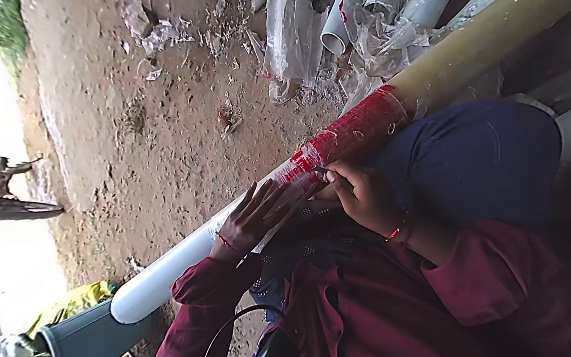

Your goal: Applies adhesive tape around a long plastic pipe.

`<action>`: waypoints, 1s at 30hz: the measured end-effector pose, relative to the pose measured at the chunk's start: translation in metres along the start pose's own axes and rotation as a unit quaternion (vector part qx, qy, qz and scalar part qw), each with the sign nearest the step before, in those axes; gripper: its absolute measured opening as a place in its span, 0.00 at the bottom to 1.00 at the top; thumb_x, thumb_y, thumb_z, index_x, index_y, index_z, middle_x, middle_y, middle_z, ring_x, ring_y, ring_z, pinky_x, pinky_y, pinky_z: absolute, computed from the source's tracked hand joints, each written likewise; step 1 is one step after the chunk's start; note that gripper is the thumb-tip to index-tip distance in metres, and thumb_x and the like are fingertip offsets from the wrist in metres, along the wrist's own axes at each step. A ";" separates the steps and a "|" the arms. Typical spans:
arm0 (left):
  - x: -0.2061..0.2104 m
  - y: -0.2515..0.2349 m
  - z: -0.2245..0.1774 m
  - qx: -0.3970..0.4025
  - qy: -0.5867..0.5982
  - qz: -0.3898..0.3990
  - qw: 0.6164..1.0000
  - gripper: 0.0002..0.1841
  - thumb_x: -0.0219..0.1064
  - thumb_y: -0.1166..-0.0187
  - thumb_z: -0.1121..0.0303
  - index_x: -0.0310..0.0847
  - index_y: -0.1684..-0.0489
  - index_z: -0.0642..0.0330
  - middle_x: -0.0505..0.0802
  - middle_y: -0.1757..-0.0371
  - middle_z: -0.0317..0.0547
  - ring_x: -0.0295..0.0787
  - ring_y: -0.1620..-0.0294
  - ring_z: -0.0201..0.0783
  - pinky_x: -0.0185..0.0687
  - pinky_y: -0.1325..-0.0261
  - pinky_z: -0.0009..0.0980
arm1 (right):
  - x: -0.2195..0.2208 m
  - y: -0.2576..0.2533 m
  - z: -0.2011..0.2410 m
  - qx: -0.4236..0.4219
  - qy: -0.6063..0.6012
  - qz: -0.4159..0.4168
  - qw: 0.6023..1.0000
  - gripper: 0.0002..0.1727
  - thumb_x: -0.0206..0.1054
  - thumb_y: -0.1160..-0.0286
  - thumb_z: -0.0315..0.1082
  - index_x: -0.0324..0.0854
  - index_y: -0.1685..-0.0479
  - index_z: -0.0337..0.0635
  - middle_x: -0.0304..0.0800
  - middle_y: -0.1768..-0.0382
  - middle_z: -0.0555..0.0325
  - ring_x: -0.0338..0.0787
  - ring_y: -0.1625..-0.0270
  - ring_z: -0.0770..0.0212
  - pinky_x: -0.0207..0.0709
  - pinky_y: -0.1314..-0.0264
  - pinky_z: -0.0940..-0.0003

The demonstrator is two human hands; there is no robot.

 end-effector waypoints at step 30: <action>0.013 -0.011 -0.017 -0.233 0.135 -0.141 0.953 0.10 0.66 0.17 0.69 0.95 0.58 0.62 0.95 0.38 0.52 0.88 0.27 0.50 0.75 0.18 0.44 | 0.003 0.005 -0.003 0.001 0.004 0.000 1.000 0.15 0.57 0.20 0.32 0.90 0.58 0.35 0.88 0.75 0.55 0.85 0.75 0.63 0.77 0.71 0.69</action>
Point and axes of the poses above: each hand's wrist, its own y-axis away from the middle knuckle, its own x-axis out of the palm, z = x × y, the point moved 3 cm from there along -y, towards the middle knuckle
